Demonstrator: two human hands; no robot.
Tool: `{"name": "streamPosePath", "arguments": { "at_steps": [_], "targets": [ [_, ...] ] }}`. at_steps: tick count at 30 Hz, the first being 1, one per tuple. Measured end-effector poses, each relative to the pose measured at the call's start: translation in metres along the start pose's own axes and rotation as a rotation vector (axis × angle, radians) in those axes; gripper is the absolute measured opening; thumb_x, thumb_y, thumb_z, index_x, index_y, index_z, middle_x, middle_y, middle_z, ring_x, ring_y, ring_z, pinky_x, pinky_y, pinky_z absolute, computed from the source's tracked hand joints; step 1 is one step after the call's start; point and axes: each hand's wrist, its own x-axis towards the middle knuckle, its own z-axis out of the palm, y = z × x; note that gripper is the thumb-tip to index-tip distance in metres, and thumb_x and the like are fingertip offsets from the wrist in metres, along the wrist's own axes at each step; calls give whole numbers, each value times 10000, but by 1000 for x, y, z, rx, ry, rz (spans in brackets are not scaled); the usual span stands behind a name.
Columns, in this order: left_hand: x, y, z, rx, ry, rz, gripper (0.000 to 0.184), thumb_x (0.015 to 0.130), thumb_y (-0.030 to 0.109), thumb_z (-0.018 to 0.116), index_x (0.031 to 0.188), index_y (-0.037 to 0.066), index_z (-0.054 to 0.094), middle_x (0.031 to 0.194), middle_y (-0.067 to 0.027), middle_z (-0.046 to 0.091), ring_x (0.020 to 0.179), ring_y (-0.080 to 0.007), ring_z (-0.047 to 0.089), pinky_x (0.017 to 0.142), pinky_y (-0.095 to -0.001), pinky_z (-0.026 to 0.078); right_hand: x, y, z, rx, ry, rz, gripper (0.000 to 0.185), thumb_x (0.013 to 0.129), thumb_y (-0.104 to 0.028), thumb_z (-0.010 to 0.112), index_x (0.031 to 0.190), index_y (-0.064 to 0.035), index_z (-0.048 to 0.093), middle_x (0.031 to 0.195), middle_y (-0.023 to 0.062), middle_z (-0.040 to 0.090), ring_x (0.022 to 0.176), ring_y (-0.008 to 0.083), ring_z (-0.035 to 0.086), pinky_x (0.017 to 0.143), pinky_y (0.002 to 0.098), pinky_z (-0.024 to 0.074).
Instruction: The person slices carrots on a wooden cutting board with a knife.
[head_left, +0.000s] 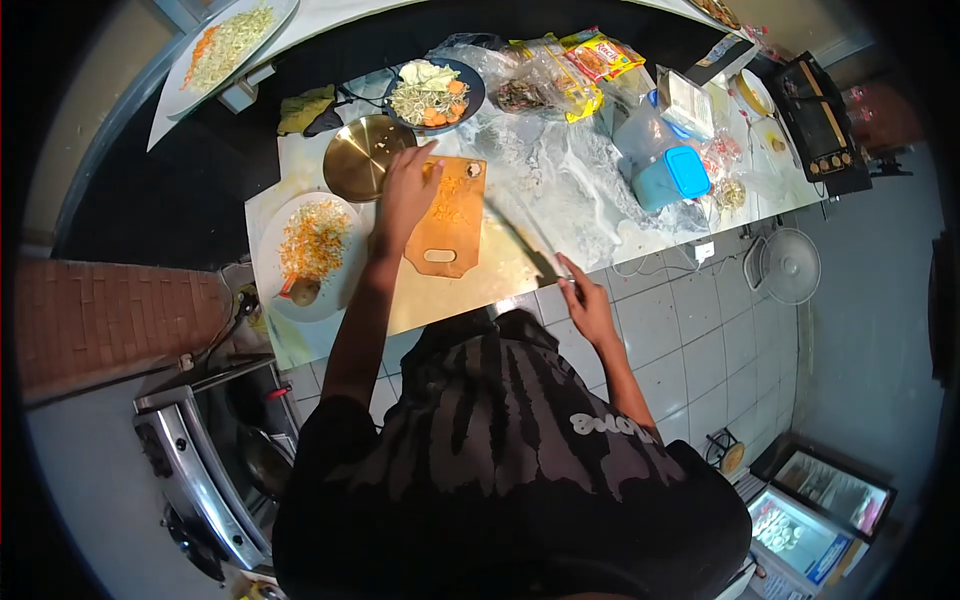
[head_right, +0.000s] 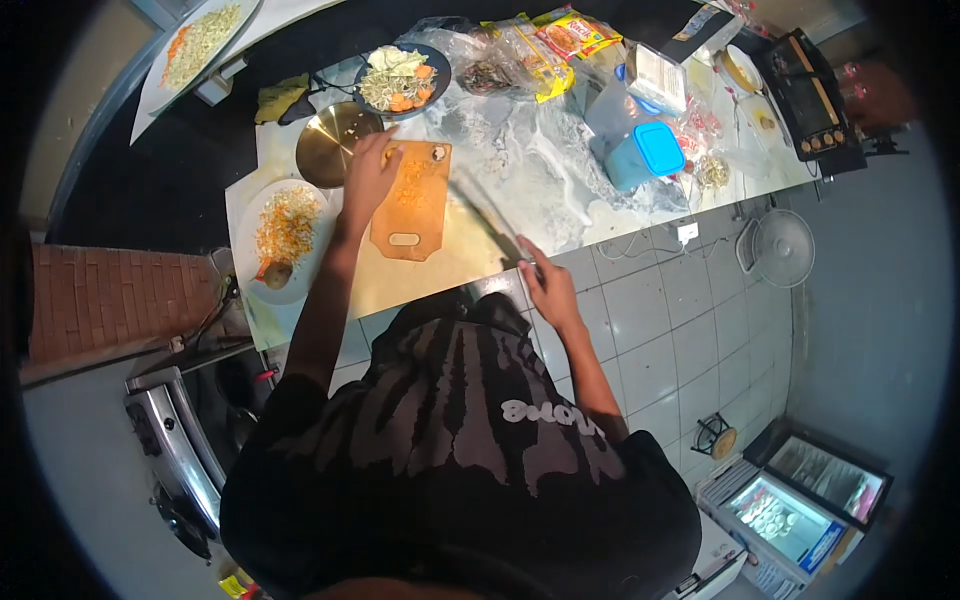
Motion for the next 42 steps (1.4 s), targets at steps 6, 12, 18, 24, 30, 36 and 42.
{"name": "streamPosePath", "arguments": {
  "at_steps": [6, 12, 18, 24, 30, 36, 42],
  "targets": [
    [8, -19, 15, 197, -371, -75, 287, 850, 127, 721, 1129, 58, 713, 1152, -163, 669, 1128, -364, 593, 977, -439, 480, 6, -32, 10, -124, -102, 93, 425, 1016, -368, 543, 1403, -198, 581, 562, 190, 501, 555, 371, 568, 610, 437, 452],
    [4, -27, 17, -58, -261, -129, 226, 870, 84, 665, 1089, 43, 706, 1037, -196, 645, 951, -377, 627, 870, -454, 514, 11, -25, 33, -178, -193, 95, 412, 991, -426, 544, 1144, -71, 686, 650, 229, 590, 648, 408, 620, 615, 475, 453],
    [-18, -25, -15, 49, -70, -75, 261, 962, 157, 587, 1195, 69, 663, 1035, -200, 570, 980, -397, 607, 850, -498, 491, 19, -20, 45, -36, -71, 140, 376, 1014, -373, 504, 976, -22, 634, 598, 210, 494, 553, 360, 518, 557, 435, 385],
    [-35, -36, -39, 94, -195, -231, 435, 1029, 192, 514, 1457, 140, 463, 1075, -229, 503, 923, -454, 613, 807, -532, 509, 39, -17, 45, -18, -62, 132, 386, 1021, -373, 502, 985, -16, 643, 554, 170, 479, 494, 290, 483, 520, 423, 361],
    [-46, -56, -36, 169, -209, -83, 520, 1040, 211, 497, 1538, 153, 357, 1233, -338, 494, 1089, -510, 578, 889, -546, 519, 57, -24, 45, -42, -55, 112, 412, 1031, -390, 491, 1025, -26, 685, 537, 150, 458, 482, 257, 466, 508, 416, 344],
    [-52, -60, -37, 180, -320, -159, 513, 1041, 213, 490, 1535, 146, 372, 1350, -388, 447, 1199, -536, 524, 960, -537, 501, 55, -22, 43, -27, -21, 84, 412, 1033, -393, 494, 1026, -28, 685, 532, 139, 454, 476, 240, 447, 504, 407, 337],
    [-51, -58, -42, 173, -252, -140, 480, 1038, 210, 493, 1505, 134, 413, 1302, -351, 483, 1232, -514, 514, 999, -534, 478, 59, -8, 39, -31, -40, 93, 399, 1033, -387, 505, 1036, -32, 687, 526, 138, 441, 474, 236, 440, 501, 405, 333]
  ]
}}
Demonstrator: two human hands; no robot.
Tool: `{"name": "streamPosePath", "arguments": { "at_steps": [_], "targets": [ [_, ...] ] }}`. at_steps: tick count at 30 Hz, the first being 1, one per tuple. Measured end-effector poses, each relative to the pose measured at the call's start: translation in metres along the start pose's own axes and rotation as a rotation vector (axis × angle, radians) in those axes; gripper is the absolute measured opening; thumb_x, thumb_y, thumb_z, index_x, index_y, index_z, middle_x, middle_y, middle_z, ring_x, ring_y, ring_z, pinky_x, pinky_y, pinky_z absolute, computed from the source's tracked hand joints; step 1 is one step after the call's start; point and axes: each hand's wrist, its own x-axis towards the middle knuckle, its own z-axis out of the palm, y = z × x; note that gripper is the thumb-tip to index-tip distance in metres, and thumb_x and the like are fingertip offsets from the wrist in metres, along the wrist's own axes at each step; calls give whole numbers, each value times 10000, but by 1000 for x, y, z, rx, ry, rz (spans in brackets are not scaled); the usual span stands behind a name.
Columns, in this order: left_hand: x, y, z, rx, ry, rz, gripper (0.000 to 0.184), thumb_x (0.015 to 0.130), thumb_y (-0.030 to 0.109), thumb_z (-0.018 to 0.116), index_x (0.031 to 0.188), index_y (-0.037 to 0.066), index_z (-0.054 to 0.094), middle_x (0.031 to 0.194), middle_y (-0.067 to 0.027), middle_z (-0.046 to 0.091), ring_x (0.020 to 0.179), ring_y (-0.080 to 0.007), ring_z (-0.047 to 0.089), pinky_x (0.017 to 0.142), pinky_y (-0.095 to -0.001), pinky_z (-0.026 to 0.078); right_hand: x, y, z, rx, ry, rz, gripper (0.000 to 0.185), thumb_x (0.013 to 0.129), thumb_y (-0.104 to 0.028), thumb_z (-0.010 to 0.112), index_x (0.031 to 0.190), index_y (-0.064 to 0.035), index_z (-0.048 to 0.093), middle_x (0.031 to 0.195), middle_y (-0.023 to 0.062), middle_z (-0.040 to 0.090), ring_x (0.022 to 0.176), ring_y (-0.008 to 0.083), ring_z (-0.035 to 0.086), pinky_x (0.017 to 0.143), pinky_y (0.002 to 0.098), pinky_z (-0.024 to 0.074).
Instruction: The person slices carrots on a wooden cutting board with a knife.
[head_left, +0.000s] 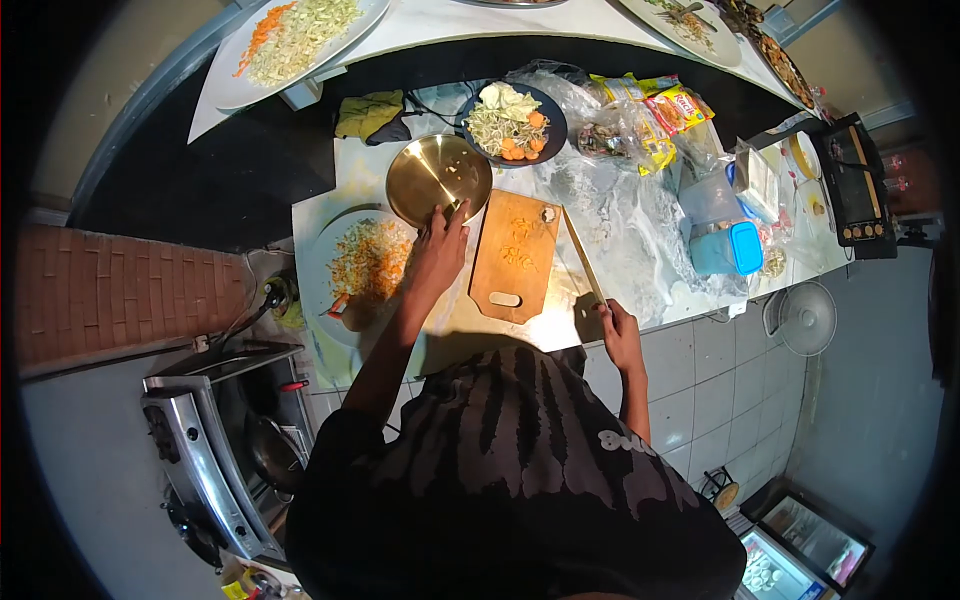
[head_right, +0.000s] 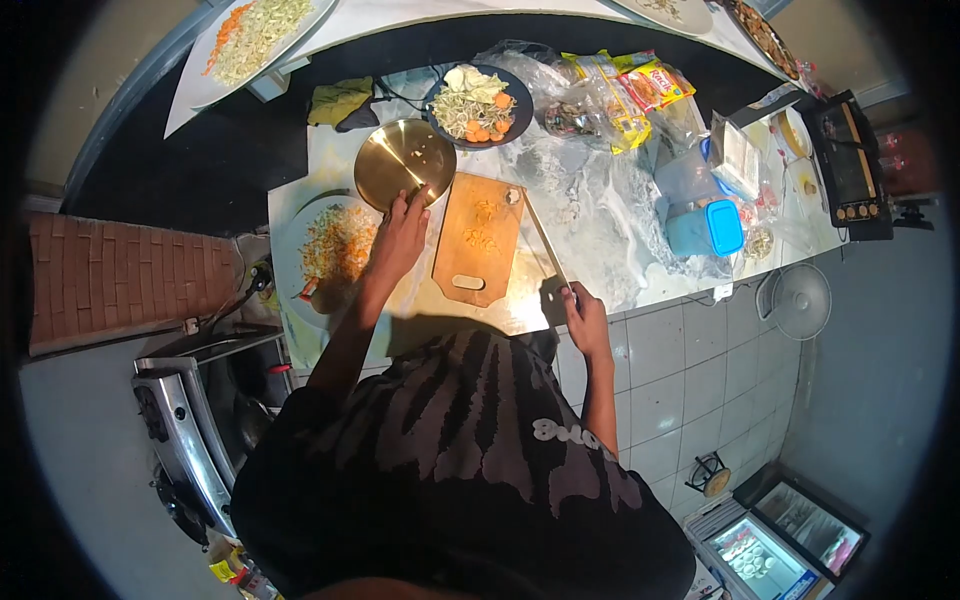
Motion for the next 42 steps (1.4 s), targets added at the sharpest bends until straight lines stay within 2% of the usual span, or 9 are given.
{"name": "streamPosePath", "arguments": {
  "at_steps": [5, 11, 13, 19, 25, 38, 40, 41, 42],
  "targets": [
    [-5, -3, 1, -60, -97, -61, 455, 1041, 210, 489, 1483, 118, 438, 1271, -312, 505, 1268, -493, 499, 1010, -530, 472, 9, -1, -4, 14, 10, -23, 394, 1036, -379, 500, 1037, -32, 685, 521, 134, 431, 472, 237, 433, 501, 408, 331],
    [-6, -5, 0, -25, -86, -15, 437, 1037, 209, 499, 1460, 104, 462, 1262, -304, 511, 1267, -489, 500, 1018, -531, 466, 7, -1, -6, -24, -2, -7, 402, 1036, -383, 494, 1043, -28, 680, 527, 131, 435, 480, 226, 434, 503, 407, 328],
    [-6, -3, -2, 18, 4, 55, 431, 1035, 211, 504, 1450, 97, 472, 1267, -303, 515, 1268, -478, 505, 1017, -528, 467, 5, 0, -4, -5, 15, -19, 403, 1035, -384, 495, 1042, -26, 679, 528, 131, 433, 481, 224, 432, 503, 408, 326],
    [-10, -5, -1, 1, -95, -3, 408, 1034, 214, 507, 1416, 72, 499, 1267, -290, 527, 1259, -459, 517, 1007, -518, 476, 0, -2, 0, 13, 20, -7, 401, 1032, -383, 505, 1033, -17, 668, 522, 136, 417, 473, 229, 422, 503, 410, 322],
    [-11, -12, 3, 20, -62, 64, 414, 1031, 218, 514, 1393, 18, 506, 1236, -283, 542, 1237, -451, 539, 979, -509, 500, -1, -1, 3, 1, 17, -5, 401, 1030, -380, 510, 998, -3, 643, 526, 149, 429, 469, 247, 422, 502, 417, 321],
    [-10, -11, 6, 55, -64, 26, 419, 1035, 225, 501, 1394, 9, 512, 1222, -266, 560, 1245, -425, 546, 991, -481, 506, -7, -3, 4, -7, 18, 14, 408, 1028, -386, 513, 996, 0, 641, 534, 153, 432, 480, 252, 426, 507, 420, 320],
    [-9, -12, 8, 36, 35, 82, 315, 1024, 210, 511, 1227, -19, 581, 1204, -286, 561, 1075, -450, 605, 903, -507, 517, -7, -3, 5, -3, 16, 15, 411, 1028, -390, 513, 997, -1, 643, 534, 151, 429, 481, 248, 424, 507, 420, 320],
    [-7, -14, 8, 37, 35, 83, 315, 1024, 210, 511, 1227, -19, 581, 1204, -286, 561, 1075, -450, 605, 903, -507, 517, -8, -3, 5, 1, 15, 17, 415, 1028, -394, 513, 998, -2, 645, 534, 148, 427, 482, 245, 422, 507, 419, 320],
    [-3, -10, 2, -2, 20, 14, 270, 1022, 213, 515, 1145, -18, 585, 1135, -271, 561, 1017, -445, 611, 863, -510, 516, -8, -1, 6, 2, 16, 16, 415, 1028, -394, 513, 998, -2, 645, 534, 148, 427, 482, 245, 422, 507, 419, 320]
  ]
}}
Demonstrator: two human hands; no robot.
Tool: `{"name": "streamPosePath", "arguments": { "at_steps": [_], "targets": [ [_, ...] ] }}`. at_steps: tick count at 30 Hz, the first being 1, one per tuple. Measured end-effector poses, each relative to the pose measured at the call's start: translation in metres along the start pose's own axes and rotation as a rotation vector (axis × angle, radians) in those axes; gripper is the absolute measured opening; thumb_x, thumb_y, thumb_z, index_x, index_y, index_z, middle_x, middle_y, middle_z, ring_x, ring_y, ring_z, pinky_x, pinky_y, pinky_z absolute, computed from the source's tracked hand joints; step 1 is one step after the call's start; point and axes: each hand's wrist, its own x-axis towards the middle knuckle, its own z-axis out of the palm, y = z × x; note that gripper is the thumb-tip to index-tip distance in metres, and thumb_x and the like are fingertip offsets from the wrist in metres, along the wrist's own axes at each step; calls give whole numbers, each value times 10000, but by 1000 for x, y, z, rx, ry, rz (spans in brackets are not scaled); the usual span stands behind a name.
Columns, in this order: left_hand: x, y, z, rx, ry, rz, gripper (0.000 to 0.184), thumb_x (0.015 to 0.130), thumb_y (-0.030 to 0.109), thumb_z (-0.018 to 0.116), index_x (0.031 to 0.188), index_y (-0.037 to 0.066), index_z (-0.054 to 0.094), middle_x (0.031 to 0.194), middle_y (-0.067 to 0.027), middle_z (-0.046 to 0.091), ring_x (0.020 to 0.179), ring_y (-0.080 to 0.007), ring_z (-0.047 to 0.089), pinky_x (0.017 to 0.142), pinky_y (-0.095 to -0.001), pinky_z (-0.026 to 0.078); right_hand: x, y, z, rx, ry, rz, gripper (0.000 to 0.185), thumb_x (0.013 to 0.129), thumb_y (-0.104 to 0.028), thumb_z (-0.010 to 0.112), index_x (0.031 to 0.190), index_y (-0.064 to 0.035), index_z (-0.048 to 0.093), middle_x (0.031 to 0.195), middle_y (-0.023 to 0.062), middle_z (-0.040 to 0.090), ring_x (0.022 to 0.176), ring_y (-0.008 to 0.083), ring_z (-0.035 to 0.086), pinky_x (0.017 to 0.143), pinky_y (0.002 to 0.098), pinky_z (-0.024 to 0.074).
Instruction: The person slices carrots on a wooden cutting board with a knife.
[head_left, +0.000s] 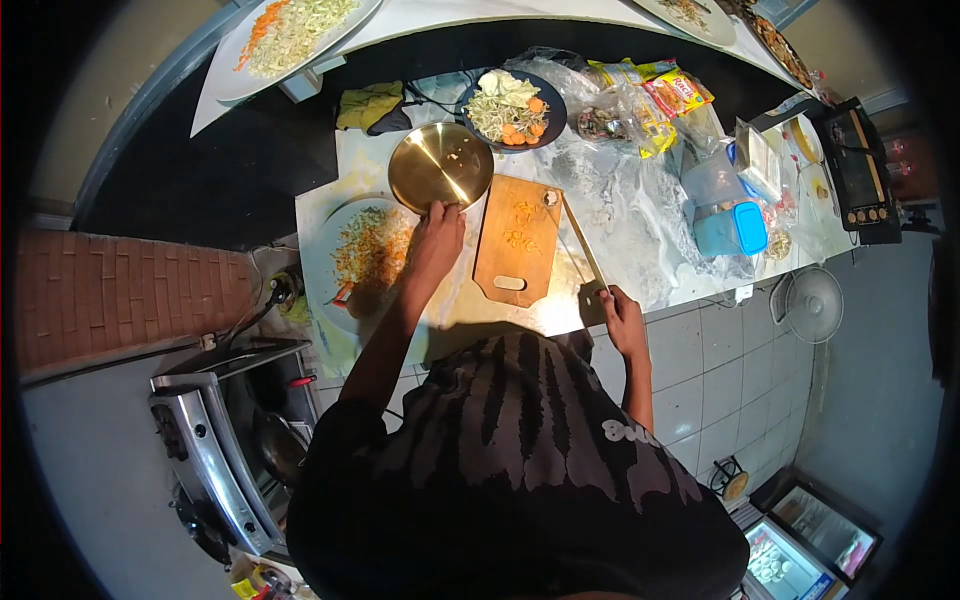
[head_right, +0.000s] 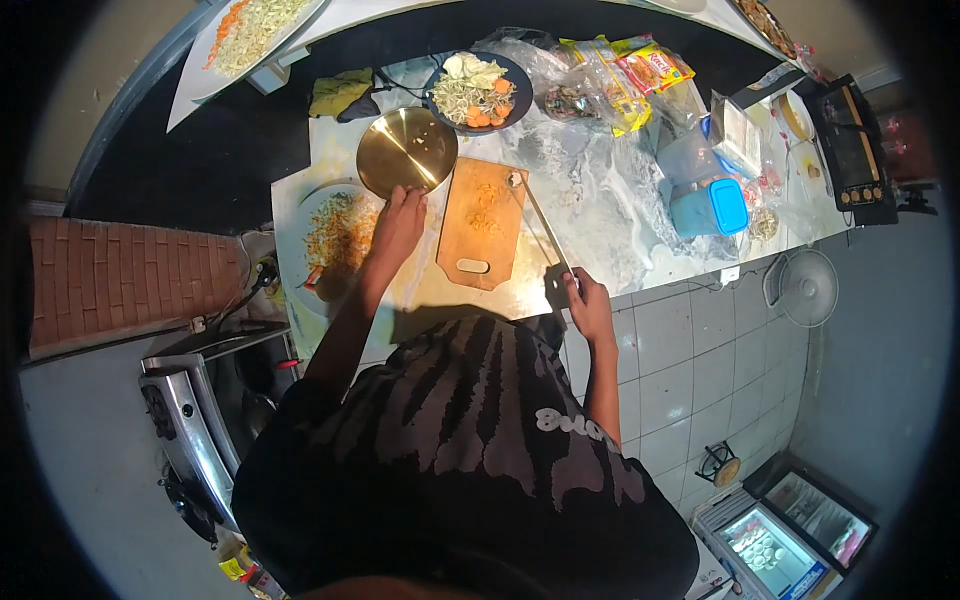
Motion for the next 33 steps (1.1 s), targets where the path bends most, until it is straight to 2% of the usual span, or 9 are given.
{"name": "streamPosePath", "arguments": {
  "at_steps": [2, 4, 6, 9, 16, 18, 24, 31, 33],
  "targets": [
    [10, -3, -2, -36, -13, -68, 245, 1020, 215, 518, 1063, -16, 589, 1067, -257, 562, 959, -439, 617, 822, -513, 516, 1, 5, 2, 4, 8, -8, 409, 1029, -393, 512, 1007, -8, 651, 531, 142, 422, 481, 243, 417, 506, 415, 319],
    [23, -16, 0, -85, 146, -63, 227, 1007, 223, 553, 952, 4, 559, 970, -212, 539, 874, -428, 608, 768, -522, 500, 1, 1, 0, 4, 10, -3, 408, 1031, -392, 510, 1008, -10, 653, 531, 141, 423, 481, 242, 417, 505, 414, 319],
    [32, -21, -8, -60, 64, -86, 197, 974, 210, 607, 933, 21, 568, 964, -187, 551, 886, -404, 608, 778, -490, 504, 0, -1, -2, 1, 16, 5, 407, 1032, -391, 509, 1008, -11, 654, 531, 140, 423, 481, 242, 416, 504, 414, 318],
    [38, -28, -15, -9, -3, 255, 136, 882, 157, 673, 906, 52, 590, 873, -137, 596, 912, -339, 616, 802, -439, 511, -1, -1, -5, -15, 13, 8, 412, 1034, -395, 504, 1006, -12, 653, 531, 141, 426, 480, 243, 417, 504, 415, 318],
    [39, -43, -8, 214, 15, 486, 100, 815, 101, 674, 881, 69, 606, 817, -71, 607, 864, -293, 634, 730, -413, 531, -7, 5, -1, 17, 54, -8, 411, 1031, -391, 507, 999, -6, 647, 536, 155, 436, 482, 255, 426, 504, 419, 319],
    [40, -44, -11, 221, 176, 615, 74, 804, 92, 674, 823, 87, 603, 790, -49, 598, 804, -241, 633, 679, -375, 525, -8, 6, -1, 13, 47, 11, 412, 1029, -391, 507, 999, -4, 646, 538, 158, 441, 482, 259, 429, 504, 420, 320],
    [39, -38, -18, 158, 254, 635, 135, 759, 10, 702, 792, 89, 598, 747, -44, 573, 742, -226, 611, 663, -358, 506, -10, 7, 2, 4, 48, -6, 418, 1029, -394, 504, 991, -2, 642, 541, 164, 454, 487, 273, 446, 511, 427, 332],
    [39, -42, -17, 155, 270, 642, 134, 793, 6, 717, 786, 81, 605, 744, -52, 593, 728, -225, 623, 660, -356, 511, -8, 10, 3, 19, 38, -8, 426, 1028, -400, 508, 996, 3, 640, 554, 167, 468, 494, 279, 454, 514, 426, 338],
    [40, -43, -17, 186, 292, 664, 86, 792, 76, 691, 804, 93, 608, 760, -21, 570, 748, -195, 603, 678, -331, 510, -6, 10, 3, 25, 41, -19, 427, 1027, -401, 509, 996, 4, 640, 556, 166, 468, 494, 277, 454, 514, 425, 338]
  ]
}}
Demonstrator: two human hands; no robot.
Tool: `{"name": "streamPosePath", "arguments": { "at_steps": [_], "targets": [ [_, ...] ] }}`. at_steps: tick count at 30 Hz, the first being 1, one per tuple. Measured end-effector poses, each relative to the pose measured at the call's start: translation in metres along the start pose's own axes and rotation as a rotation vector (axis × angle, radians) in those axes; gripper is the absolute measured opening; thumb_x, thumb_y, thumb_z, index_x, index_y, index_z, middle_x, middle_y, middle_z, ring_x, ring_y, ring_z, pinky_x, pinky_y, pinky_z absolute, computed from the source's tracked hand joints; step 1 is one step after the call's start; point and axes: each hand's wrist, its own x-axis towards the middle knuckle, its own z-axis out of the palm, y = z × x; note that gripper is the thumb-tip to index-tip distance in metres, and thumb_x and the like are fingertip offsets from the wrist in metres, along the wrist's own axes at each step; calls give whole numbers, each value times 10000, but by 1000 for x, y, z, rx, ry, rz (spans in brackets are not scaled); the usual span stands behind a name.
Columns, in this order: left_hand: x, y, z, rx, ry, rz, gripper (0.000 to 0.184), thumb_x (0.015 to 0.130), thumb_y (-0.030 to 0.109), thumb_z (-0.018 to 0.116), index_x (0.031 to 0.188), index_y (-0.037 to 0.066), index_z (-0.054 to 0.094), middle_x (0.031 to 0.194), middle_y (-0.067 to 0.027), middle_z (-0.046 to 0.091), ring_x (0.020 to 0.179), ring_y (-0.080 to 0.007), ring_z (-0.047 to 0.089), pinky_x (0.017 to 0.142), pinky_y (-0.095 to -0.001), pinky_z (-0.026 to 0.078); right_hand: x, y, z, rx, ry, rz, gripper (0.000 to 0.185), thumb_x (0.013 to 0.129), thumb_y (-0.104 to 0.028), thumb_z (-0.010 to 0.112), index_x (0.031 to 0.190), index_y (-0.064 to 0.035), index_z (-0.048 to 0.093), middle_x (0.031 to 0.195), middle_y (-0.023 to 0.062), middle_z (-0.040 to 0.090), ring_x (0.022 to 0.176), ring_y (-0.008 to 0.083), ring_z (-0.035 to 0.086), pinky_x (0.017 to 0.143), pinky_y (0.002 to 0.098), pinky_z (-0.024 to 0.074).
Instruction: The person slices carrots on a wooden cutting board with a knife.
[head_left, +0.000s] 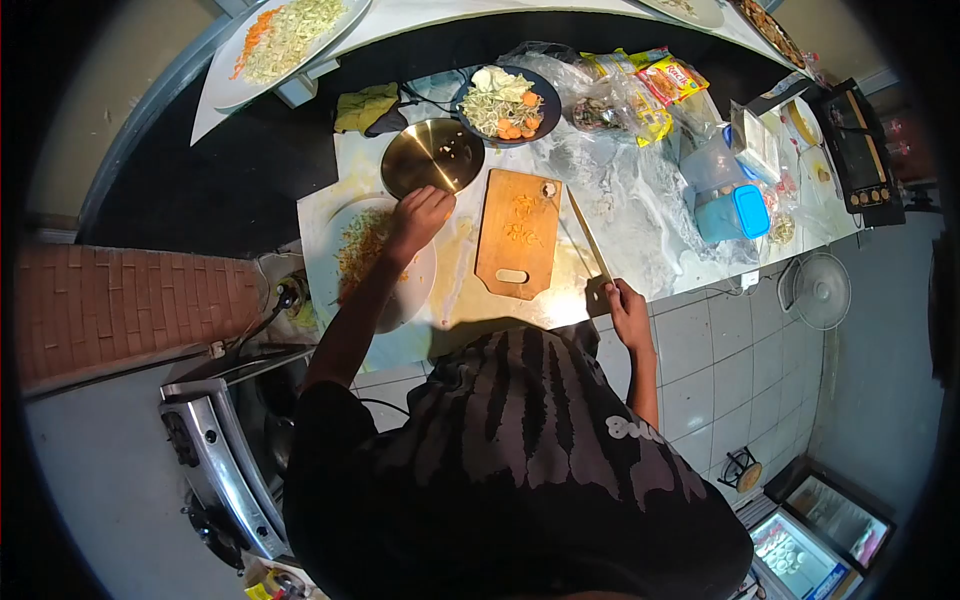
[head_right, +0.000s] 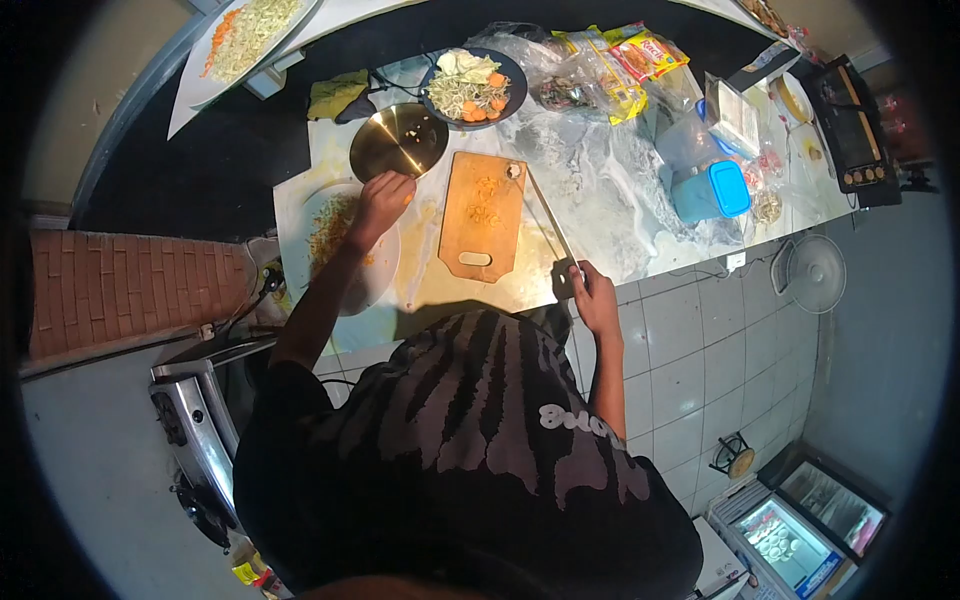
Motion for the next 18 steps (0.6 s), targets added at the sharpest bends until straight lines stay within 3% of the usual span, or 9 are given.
{"name": "streamPosePath", "arguments": {
  "at_steps": [3, 12, 16, 18],
  "targets": [
    [-1, -1, -2, -16, -28, -18, 115, 792, 7, 715, 813, 70, 621, 767, -52, 610, 741, -221, 626, 671, -355, 519, 1, 0, -1, -9, -1, 5, 428, 1027, -402, 512, 998, 6, 640, 556, 165, 466, 495, 271, 453, 514, 421, 340],
    [-4, -2, 1, -52, -79, -33, 156, 735, 41, 741, 823, 84, 619, 778, -41, 563, 774, -220, 605, 667, -356, 516, 3, 0, 0, -23, -31, 37, 440, 1026, -417, 513, 996, 3, 640, 549, 158, 463, 494, 266, 453, 511, 418, 336],
    [-5, -2, 6, -21, -91, -76, 108, 773, 97, 701, 806, 104, 599, 764, -27, 549, 768, -214, 599, 674, -355, 523, 4, 0, 1, -34, -29, 49, 445, 1027, -424, 510, 1001, 0, 644, 543, 157, 458, 489, 265, 451, 510, 422, 335],
    [-6, -2, 8, -33, -93, -106, 174, 711, 57, 752, 797, 97, 607, 762, -36, 543, 765, -215, 598, 655, -355, 514, 3, 1, 2, -39, -28, 45, 444, 1027, -424, 510, 1002, -2, 646, 539, 157, 456, 485, 265, 449, 508, 424, 333]
  ]
}}
